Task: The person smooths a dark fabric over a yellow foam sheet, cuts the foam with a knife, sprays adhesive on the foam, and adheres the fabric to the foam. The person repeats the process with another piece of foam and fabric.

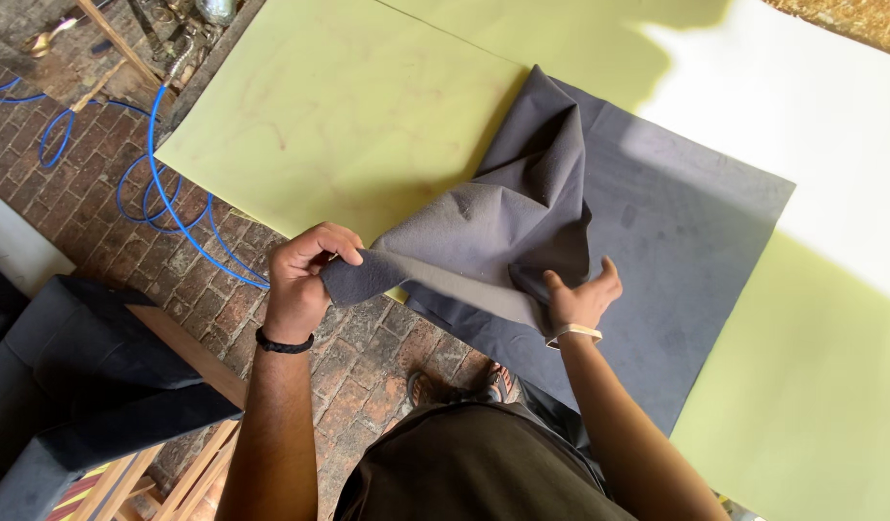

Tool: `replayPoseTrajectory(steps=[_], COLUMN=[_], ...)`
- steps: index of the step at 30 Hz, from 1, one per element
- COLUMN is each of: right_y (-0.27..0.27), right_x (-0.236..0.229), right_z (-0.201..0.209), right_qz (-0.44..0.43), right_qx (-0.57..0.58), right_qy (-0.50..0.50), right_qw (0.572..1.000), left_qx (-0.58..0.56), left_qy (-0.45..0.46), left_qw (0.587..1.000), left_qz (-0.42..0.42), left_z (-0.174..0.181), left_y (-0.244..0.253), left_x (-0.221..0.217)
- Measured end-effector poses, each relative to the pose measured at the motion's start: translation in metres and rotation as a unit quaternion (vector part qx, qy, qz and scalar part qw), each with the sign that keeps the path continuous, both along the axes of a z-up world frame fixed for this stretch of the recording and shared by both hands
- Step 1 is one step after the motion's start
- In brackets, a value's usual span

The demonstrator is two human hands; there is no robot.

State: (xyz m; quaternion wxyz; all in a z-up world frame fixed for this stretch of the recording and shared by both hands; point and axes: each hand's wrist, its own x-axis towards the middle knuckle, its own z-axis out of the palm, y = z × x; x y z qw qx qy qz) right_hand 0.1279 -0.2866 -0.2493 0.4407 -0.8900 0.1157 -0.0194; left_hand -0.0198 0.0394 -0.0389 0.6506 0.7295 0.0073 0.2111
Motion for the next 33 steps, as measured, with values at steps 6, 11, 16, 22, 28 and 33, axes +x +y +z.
replayPoseTrajectory(steps=[6, 11, 16, 22, 28, 33], right_y=[0.0, 0.007, 0.0, 0.002, 0.064, 0.156], right_x=[0.002, 0.019, 0.022, 0.096, 0.164, 0.183], right_z=[0.015, 0.013, 0.008, 0.079, 0.17, 0.222], right_qz=[0.395, 0.321, 0.352, 0.249, 0.243, 0.399], right_qx=[-0.168, -0.193, -0.148, 0.314, 0.396, 0.425], right_qy=[0.167, 0.289, 0.213, -0.024, -0.102, -0.176], right_qw=[0.888, 0.881, 0.9, 0.916, 0.88, 0.793], left_qx=[0.025, -0.04, 0.07, 0.099, 0.145, 0.079], left_qy=[0.024, 0.063, 0.058, -0.029, -0.08, -0.111], left_qw=[0.999, 0.996, 0.984, 0.925, 0.893, 0.894], left_qz=[0.011, 0.056, 0.15, 0.365, 0.419, 0.427], left_z=[0.005, 0.01, 0.005, 0.022, 0.053, 0.055], left_y=[-0.003, -0.002, 0.011, 0.087, 0.193, 0.281], left_x=[-0.001, 0.0, -0.006, 0.0, 0.0, -0.002])
